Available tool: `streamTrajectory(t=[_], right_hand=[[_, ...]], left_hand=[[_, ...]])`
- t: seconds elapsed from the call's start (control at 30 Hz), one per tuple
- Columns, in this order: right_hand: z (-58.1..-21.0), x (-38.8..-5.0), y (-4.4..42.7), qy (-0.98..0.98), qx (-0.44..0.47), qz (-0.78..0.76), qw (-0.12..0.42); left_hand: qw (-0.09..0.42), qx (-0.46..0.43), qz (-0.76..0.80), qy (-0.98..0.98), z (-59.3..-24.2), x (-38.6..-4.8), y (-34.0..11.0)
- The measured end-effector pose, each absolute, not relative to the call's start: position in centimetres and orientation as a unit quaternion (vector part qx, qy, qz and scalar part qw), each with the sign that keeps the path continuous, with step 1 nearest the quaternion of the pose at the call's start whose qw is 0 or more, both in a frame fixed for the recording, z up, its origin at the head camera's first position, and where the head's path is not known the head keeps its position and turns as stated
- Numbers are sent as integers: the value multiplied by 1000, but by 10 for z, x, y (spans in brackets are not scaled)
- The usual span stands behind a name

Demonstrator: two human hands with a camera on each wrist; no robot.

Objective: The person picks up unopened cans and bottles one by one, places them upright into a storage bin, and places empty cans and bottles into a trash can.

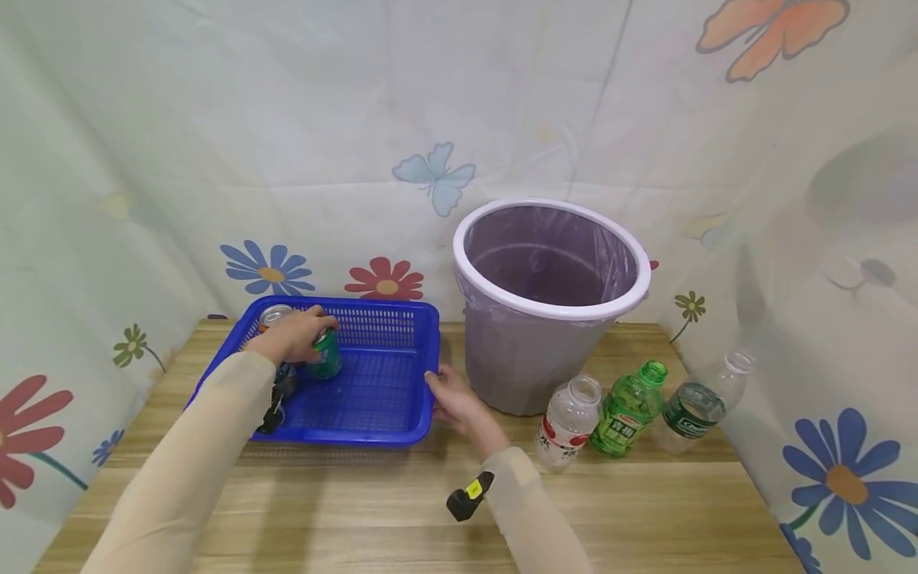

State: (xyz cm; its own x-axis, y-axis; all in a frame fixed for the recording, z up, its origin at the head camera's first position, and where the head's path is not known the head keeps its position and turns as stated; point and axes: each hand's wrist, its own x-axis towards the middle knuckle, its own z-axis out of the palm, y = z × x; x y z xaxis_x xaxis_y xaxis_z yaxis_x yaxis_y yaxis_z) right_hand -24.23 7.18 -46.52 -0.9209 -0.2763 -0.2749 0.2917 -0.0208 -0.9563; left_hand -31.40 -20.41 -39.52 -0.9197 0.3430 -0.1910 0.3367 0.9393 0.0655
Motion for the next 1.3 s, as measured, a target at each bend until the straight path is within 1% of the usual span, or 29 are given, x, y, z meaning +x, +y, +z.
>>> streamTrajectory(t=[0.33,0.57,0.9,1.3], right_hand=[[-465,-241,73,672,14,-713,199],[-465,-241,73,672,1,-714,196],[-462,-241,73,667,4,-716,206],[-464,-241,72,664,8,-720,204]], left_hand=[[81,173,5,982,-399,-318,-200],[78,159,2,984,-399,-318,-197],[83,138,1,987,-400,-321,-196],[68,123,3,990,-408,-327,-198]])
